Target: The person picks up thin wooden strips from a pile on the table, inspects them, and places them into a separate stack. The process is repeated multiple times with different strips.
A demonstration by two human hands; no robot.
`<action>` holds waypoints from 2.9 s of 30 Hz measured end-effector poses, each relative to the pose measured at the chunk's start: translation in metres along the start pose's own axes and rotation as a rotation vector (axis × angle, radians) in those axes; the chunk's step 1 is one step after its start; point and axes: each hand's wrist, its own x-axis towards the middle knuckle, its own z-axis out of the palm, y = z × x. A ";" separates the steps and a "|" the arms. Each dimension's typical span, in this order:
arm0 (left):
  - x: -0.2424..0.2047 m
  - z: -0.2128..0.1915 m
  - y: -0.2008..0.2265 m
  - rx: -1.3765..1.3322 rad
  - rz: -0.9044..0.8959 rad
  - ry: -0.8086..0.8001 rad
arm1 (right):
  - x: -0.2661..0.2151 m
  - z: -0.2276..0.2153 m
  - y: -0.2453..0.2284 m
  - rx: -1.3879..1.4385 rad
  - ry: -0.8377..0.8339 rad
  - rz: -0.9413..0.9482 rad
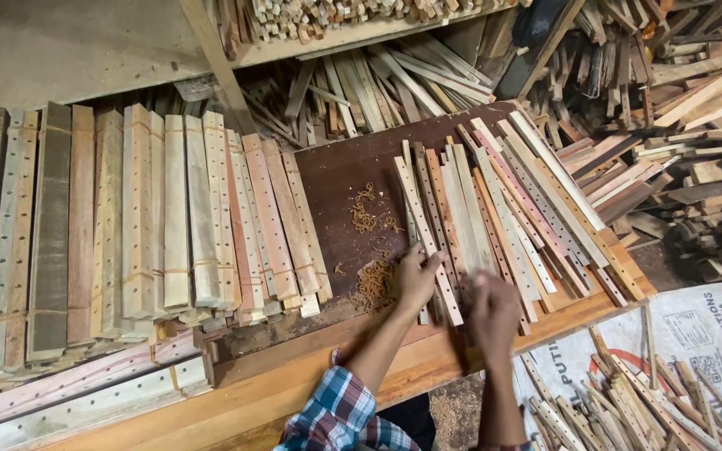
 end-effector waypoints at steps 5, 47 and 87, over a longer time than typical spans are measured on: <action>0.011 0.001 -0.019 0.087 0.028 0.040 | 0.031 -0.023 0.029 -0.390 -0.069 0.153; -0.022 -0.018 0.061 0.850 0.266 0.192 | 0.078 -0.032 0.104 -0.865 0.083 0.169; -0.071 -0.053 0.099 -0.201 -0.227 0.012 | -0.047 0.003 -0.141 0.270 -0.362 0.409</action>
